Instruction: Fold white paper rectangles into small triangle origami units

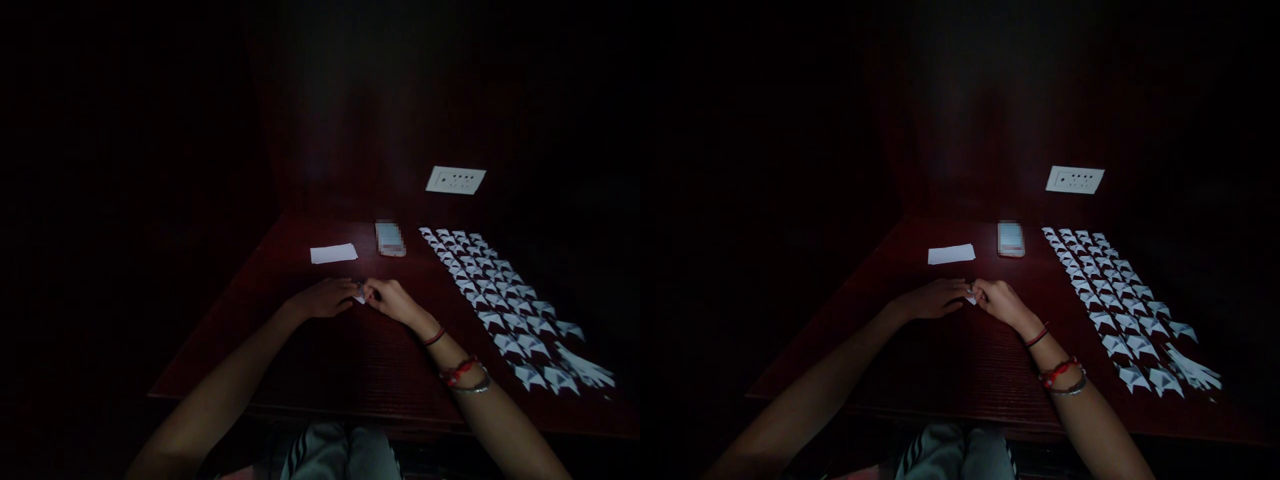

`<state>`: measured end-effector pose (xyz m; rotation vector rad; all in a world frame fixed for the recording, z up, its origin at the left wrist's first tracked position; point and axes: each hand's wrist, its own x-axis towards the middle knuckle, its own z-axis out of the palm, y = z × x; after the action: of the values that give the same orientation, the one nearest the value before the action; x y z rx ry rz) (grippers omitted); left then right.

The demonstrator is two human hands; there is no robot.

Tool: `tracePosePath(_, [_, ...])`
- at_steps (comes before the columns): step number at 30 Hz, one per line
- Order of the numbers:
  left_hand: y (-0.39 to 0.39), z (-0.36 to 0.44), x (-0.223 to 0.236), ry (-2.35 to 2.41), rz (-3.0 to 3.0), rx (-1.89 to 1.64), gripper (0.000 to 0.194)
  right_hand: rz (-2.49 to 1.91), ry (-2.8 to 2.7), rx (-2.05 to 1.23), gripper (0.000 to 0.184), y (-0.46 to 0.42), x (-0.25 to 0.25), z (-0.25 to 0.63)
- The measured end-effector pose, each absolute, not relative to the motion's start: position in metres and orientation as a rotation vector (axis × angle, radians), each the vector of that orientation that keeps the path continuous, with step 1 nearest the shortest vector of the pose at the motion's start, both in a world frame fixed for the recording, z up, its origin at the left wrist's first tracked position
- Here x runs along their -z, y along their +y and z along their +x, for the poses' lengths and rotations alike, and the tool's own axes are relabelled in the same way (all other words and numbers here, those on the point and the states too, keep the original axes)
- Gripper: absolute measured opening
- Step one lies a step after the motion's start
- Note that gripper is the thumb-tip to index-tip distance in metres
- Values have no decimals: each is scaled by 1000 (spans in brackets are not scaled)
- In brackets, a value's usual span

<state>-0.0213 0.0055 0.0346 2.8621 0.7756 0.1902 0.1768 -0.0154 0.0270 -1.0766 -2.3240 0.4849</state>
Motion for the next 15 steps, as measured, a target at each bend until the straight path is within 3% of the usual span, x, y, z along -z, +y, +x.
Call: tracePosePath(15, [10, -23, -26, 786, 2893, -180, 34, -1024, -2427, -527, 16, -14, -32, 184])
